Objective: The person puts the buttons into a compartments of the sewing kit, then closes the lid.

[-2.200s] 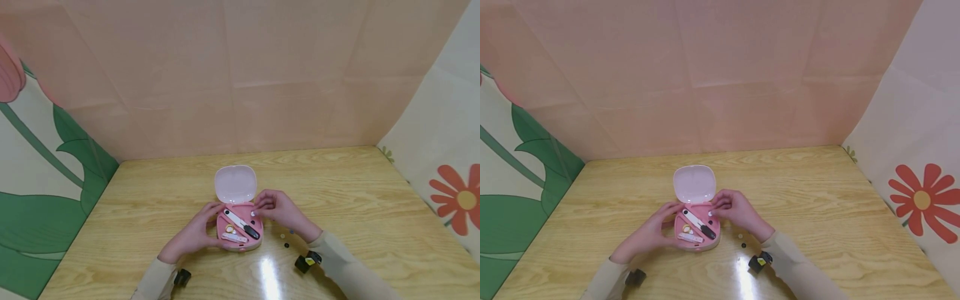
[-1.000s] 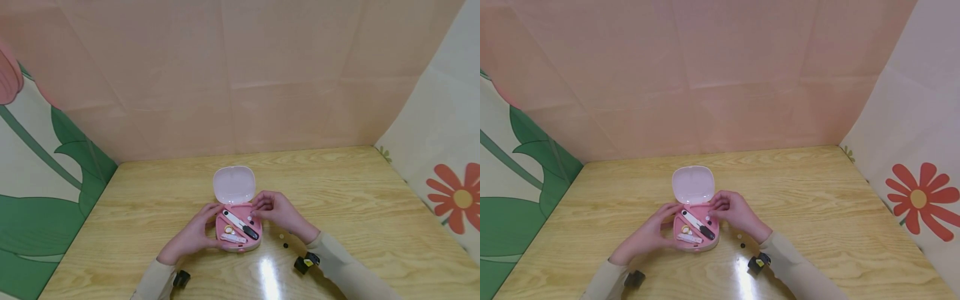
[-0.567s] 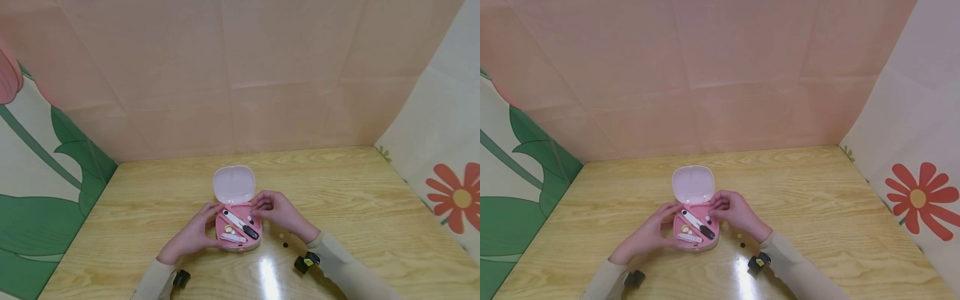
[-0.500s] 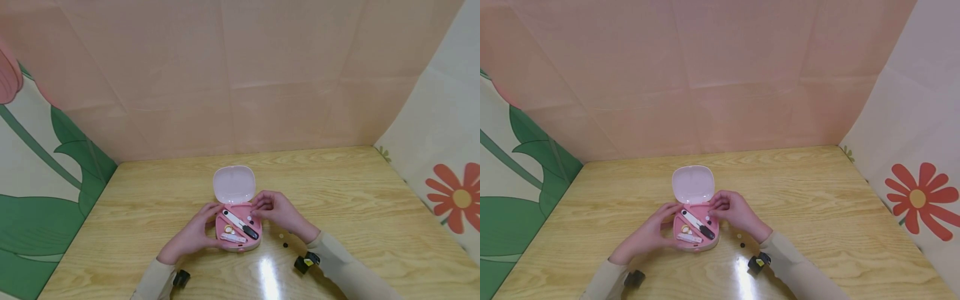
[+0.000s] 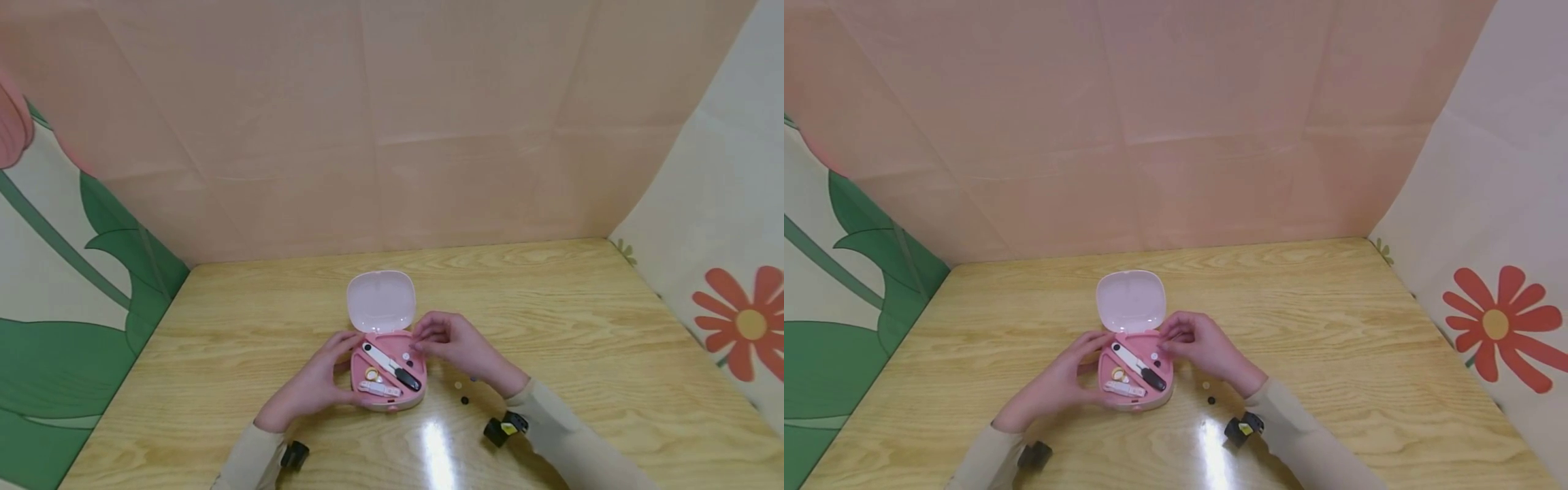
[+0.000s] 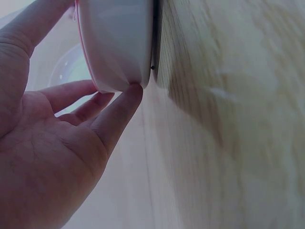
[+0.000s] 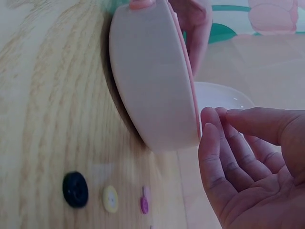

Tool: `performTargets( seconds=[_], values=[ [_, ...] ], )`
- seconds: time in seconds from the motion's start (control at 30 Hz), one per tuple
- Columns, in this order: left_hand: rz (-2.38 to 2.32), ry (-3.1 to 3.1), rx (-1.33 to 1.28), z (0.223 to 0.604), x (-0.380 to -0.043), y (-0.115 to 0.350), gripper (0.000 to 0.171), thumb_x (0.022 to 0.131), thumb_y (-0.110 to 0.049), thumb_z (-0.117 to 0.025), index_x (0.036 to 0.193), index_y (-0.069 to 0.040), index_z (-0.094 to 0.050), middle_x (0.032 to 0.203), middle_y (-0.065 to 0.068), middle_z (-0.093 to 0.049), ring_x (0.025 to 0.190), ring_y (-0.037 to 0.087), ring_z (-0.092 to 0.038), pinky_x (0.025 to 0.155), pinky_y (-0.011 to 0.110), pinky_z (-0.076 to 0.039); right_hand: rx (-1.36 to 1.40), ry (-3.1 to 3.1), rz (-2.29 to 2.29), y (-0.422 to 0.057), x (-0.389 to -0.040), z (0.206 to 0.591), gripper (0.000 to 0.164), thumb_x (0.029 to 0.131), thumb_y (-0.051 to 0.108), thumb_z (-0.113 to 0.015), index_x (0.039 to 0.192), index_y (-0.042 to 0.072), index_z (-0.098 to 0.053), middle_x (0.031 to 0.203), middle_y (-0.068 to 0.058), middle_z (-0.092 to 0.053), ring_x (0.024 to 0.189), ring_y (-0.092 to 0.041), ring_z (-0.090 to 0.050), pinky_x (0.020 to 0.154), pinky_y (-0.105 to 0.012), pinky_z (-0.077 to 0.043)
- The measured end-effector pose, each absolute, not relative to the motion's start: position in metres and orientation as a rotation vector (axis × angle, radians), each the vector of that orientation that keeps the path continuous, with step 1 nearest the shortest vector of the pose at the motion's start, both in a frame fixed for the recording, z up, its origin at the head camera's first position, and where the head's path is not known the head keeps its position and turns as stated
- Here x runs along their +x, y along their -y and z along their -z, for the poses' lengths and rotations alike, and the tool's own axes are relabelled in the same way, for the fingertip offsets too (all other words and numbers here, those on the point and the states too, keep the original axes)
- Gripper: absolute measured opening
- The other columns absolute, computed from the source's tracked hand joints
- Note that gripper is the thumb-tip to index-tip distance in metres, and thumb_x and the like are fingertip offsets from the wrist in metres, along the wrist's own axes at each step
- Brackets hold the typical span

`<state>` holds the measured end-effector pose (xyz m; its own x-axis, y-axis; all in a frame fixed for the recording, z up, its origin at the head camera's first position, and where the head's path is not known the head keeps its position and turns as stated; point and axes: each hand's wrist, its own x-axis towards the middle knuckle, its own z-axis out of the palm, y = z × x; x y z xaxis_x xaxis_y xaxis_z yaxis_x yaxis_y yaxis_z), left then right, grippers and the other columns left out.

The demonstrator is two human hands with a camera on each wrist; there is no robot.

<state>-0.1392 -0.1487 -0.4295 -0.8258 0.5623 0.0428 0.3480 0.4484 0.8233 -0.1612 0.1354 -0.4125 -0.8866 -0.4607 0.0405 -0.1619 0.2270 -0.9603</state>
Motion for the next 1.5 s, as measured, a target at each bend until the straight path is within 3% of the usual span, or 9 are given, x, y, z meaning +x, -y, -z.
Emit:
performTargets(
  seconds=[0.1, 0.27, 0.6, 0.9, 1.27, 1.5],
  values=[
    [-1.311, -2.465, 0.778, 0.429, -0.139, 0.149, 0.099, 0.065, -0.042, -0.086, 0.146, -0.013, -0.039, 0.142, -0.003, -0.035, 0.130, 0.020, -0.039, 0.110, 0.040, -0.033, -0.574, -2.276, 1.684, -0.138, -0.160, 0.410, 0.014, 0.089, 0.003, -0.066, 0.101, -0.002, -0.063, 0.093, -0.013, -0.067, 0.084, -0.030, -0.066, 0.067, -0.039, -0.058],
    [-1.287, -2.473, 0.755, 0.428, -0.139, 0.149, 0.099, 0.065, -0.044, -0.086, 0.147, -0.016, -0.039, 0.141, -0.007, -0.035, 0.131, 0.016, -0.038, 0.111, 0.038, -0.031, -0.537, -2.309, 1.633, -0.142, -0.159, 0.407, 0.013, 0.090, 0.006, -0.066, 0.102, 0.002, -0.063, 0.093, -0.011, -0.067, 0.082, -0.033, -0.065, 0.056, -0.036, -0.055],
    [-1.324, -2.431, 0.754, 0.429, -0.140, 0.149, 0.098, 0.065, -0.040, -0.087, 0.147, -0.016, -0.038, 0.142, -0.007, -0.035, 0.130, 0.014, -0.039, 0.107, 0.031, -0.036, -0.552, -2.270, 1.665, -0.153, -0.157, 0.401, 0.014, 0.091, 0.005, -0.064, 0.104, -0.001, -0.061, 0.097, -0.013, -0.066, 0.085, -0.044, -0.060, 0.066, -0.047, -0.057],
    [-1.319, -2.433, 0.740, 0.427, -0.139, 0.148, 0.099, 0.065, -0.040, -0.087, 0.147, -0.016, -0.037, 0.142, -0.006, -0.035, 0.129, 0.015, -0.040, 0.107, 0.031, -0.037, -0.563, -2.267, 1.671, -0.167, -0.155, 0.402, 0.018, 0.092, 0.006, -0.063, 0.105, -0.006, -0.059, 0.100, -0.024, -0.064, 0.086, -0.044, -0.062, 0.075, -0.050, -0.056],
    [-1.299, -2.445, 0.742, 0.427, -0.139, 0.149, 0.098, 0.065, -0.041, -0.086, 0.148, -0.018, -0.037, 0.141, -0.008, -0.035, 0.130, 0.014, -0.039, 0.108, 0.031, -0.036, -0.549, -2.318, 1.645, -0.183, -0.148, 0.403, 0.021, 0.092, 0.011, -0.064, 0.106, -0.004, -0.059, 0.097, -0.016, -0.066, 0.090, -0.032, -0.065, 0.078, -0.043, -0.057],
    [-1.299, -2.443, 0.743, 0.427, -0.139, 0.149, 0.099, 0.065, -0.040, -0.087, 0.148, -0.017, -0.037, 0.142, -0.007, -0.034, 0.130, 0.015, -0.038, 0.107, 0.030, -0.036, -0.550, -2.351, 1.614, -0.192, -0.143, 0.401, 0.024, 0.092, 0.012, -0.065, 0.106, -0.006, -0.058, 0.096, -0.016, -0.066, 0.088, -0.037, -0.063, 0.074, -0.040, -0.058]
  ],
)
